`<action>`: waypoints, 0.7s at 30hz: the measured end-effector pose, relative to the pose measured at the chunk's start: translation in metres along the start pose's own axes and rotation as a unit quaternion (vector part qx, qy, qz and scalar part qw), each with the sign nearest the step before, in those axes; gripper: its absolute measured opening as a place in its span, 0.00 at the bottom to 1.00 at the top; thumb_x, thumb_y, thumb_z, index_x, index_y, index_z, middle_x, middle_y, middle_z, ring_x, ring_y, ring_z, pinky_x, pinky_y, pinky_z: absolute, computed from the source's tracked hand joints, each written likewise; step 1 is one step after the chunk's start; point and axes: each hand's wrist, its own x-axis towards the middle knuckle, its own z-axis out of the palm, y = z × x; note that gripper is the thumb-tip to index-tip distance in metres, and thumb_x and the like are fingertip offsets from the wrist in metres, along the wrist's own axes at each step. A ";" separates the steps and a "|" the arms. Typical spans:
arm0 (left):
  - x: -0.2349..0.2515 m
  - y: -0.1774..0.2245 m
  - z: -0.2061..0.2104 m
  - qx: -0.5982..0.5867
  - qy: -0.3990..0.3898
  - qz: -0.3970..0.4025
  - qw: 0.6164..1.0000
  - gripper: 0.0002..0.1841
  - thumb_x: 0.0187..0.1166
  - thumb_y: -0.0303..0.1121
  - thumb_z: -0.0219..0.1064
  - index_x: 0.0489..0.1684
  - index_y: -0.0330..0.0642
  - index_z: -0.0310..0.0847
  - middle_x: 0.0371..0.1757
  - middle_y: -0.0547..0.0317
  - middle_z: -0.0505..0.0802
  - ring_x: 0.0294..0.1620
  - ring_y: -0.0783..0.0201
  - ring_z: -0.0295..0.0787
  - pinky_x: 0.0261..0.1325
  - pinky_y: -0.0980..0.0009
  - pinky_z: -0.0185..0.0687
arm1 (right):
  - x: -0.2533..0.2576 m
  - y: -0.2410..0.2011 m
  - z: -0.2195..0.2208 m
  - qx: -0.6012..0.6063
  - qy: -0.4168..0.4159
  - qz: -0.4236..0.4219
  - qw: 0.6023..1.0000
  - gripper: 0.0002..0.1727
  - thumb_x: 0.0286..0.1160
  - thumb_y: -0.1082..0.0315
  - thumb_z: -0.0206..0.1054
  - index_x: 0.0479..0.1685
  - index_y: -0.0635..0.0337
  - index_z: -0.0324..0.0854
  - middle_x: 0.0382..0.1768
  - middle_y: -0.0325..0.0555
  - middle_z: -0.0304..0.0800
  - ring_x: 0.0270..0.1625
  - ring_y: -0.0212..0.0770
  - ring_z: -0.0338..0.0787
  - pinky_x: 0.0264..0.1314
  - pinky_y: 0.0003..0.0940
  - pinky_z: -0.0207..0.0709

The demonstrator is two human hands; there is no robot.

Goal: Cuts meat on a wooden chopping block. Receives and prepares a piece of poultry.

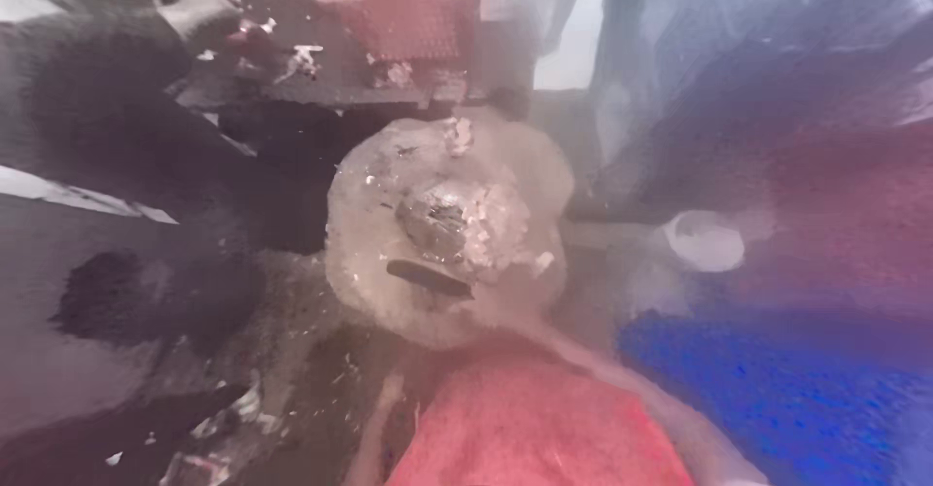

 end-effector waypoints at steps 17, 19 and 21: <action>-0.053 0.060 -0.003 -0.012 -0.047 -0.031 0.998 0.22 0.94 0.45 0.52 0.78 0.47 0.77 0.70 0.43 0.87 0.68 0.47 0.86 0.71 0.46 0.78 | 0.002 -0.008 -0.004 -0.023 -0.004 0.055 0.998 0.31 0.82 0.64 0.61 0.82 0.18 0.71 0.76 0.65 0.75 0.69 0.61 0.85 0.66 0.59 0.82; -0.037 0.057 -0.009 -0.038 -0.037 -0.036 0.998 0.21 0.93 0.45 0.53 0.77 0.47 0.79 0.67 0.43 0.89 0.65 0.46 0.87 0.69 0.46 0.80 | 0.002 -0.007 -0.002 -0.007 0.013 0.055 0.998 0.30 0.82 0.63 0.60 0.81 0.20 0.73 0.73 0.62 0.78 0.67 0.58 0.86 0.65 0.57 0.83; -0.015 0.052 -0.016 -0.038 -0.020 -0.023 0.999 0.22 0.93 0.46 0.52 0.75 0.44 0.78 0.63 0.42 0.90 0.59 0.47 0.89 0.64 0.46 0.82 | 0.004 -0.001 0.005 0.017 0.045 0.037 0.998 0.28 0.84 0.64 0.57 0.81 0.25 0.75 0.68 0.60 0.82 0.62 0.54 0.87 0.63 0.51 0.84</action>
